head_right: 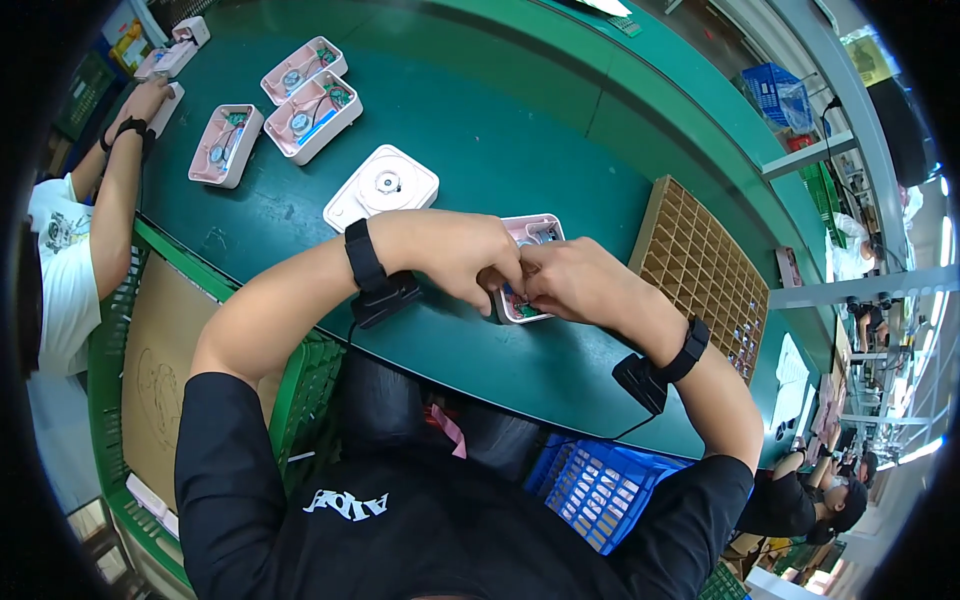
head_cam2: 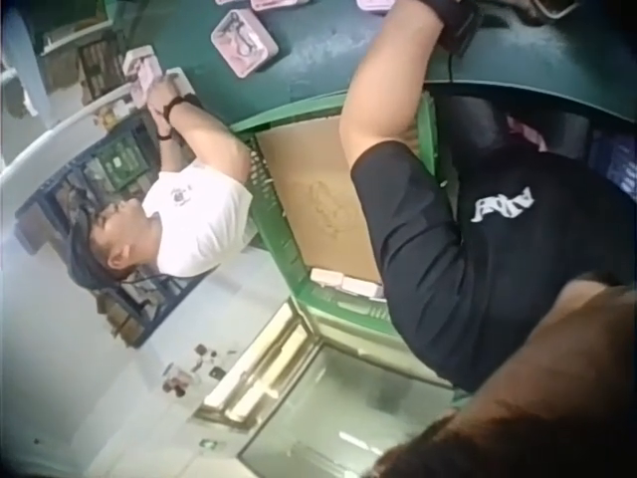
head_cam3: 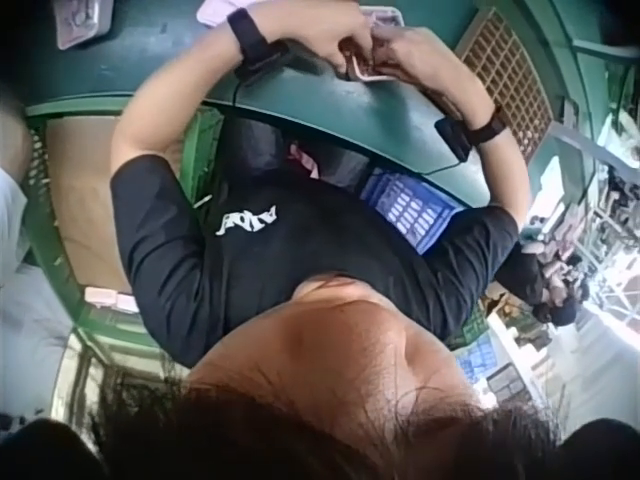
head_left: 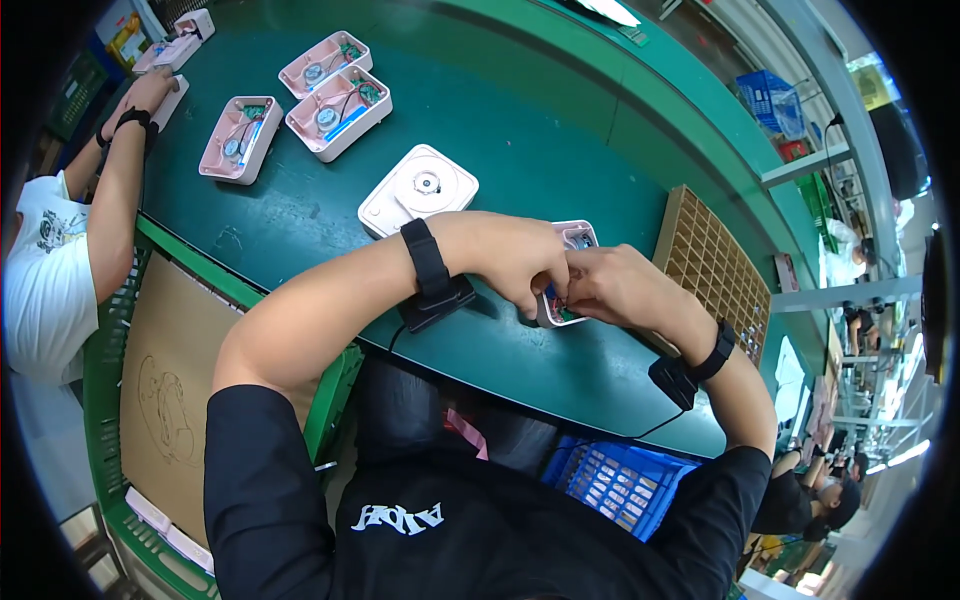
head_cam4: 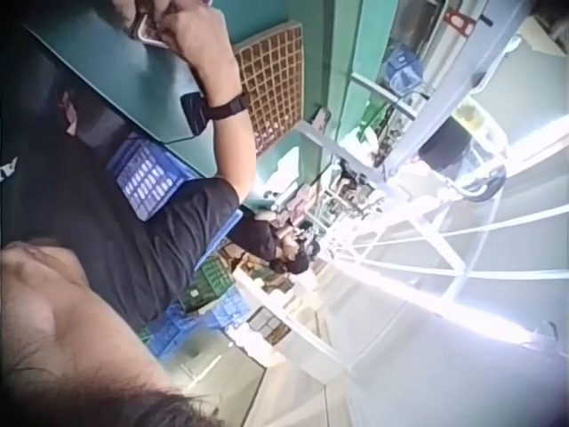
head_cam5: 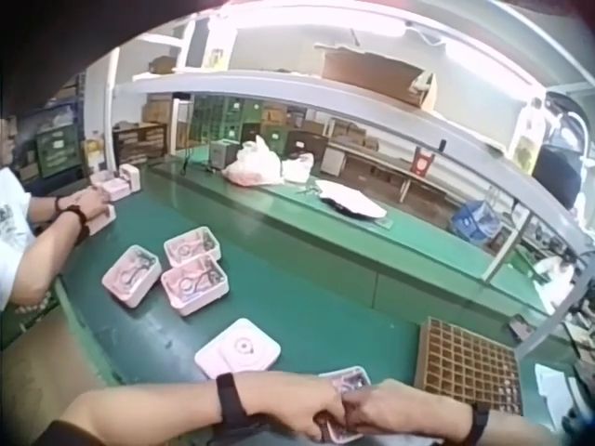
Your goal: The person picks up a speaker and places it into a pink plastic housing, then inserts two wires into the assembly. They press the components into place within the housing and set the finished unit aside on the table.
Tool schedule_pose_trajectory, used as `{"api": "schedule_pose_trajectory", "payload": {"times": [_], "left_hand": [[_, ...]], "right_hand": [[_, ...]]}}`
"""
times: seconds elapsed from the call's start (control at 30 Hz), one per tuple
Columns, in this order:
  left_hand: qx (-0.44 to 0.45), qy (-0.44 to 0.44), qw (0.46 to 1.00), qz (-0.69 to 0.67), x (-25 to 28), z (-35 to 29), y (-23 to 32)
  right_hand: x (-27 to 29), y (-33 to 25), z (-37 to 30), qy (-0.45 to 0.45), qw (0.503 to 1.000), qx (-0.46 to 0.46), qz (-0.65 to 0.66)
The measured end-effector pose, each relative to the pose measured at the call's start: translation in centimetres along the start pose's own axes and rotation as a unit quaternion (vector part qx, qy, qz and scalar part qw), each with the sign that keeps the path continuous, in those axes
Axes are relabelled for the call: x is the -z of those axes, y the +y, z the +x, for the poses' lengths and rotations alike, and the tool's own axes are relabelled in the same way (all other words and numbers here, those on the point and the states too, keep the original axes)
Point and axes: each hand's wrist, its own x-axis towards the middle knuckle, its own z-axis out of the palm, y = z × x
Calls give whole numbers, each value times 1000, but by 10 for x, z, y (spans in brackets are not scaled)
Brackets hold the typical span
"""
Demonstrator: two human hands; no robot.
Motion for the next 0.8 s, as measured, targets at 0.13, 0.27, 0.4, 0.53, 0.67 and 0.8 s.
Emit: {"api": "schedule_pose_trajectory", "payload": {"times": [0.13,0.27,0.4,0.53,0.67,0.8], "left_hand": [[-19,-23,996,-87,-1,-2,-12],[-23,-44,992,-116,-3,1,-12],[17,-73,994,-79,0,2,-6],[68,-54,987,-137,9,7,-2],[74,299,946,-103,-14,35,-30],[35,424,896,130,-47,38,-50]], "right_hand": [[-6,-3,3,1,1000,8,2],[-18,-3,1,-60,996,-32,-63],[-30,-9,-1,-34,993,-50,-102],[-32,-14,-7,-24,984,-77,-161],[-23,-23,-21,79,988,-59,-115],[-41,-61,-39,284,907,-309,23]]}}
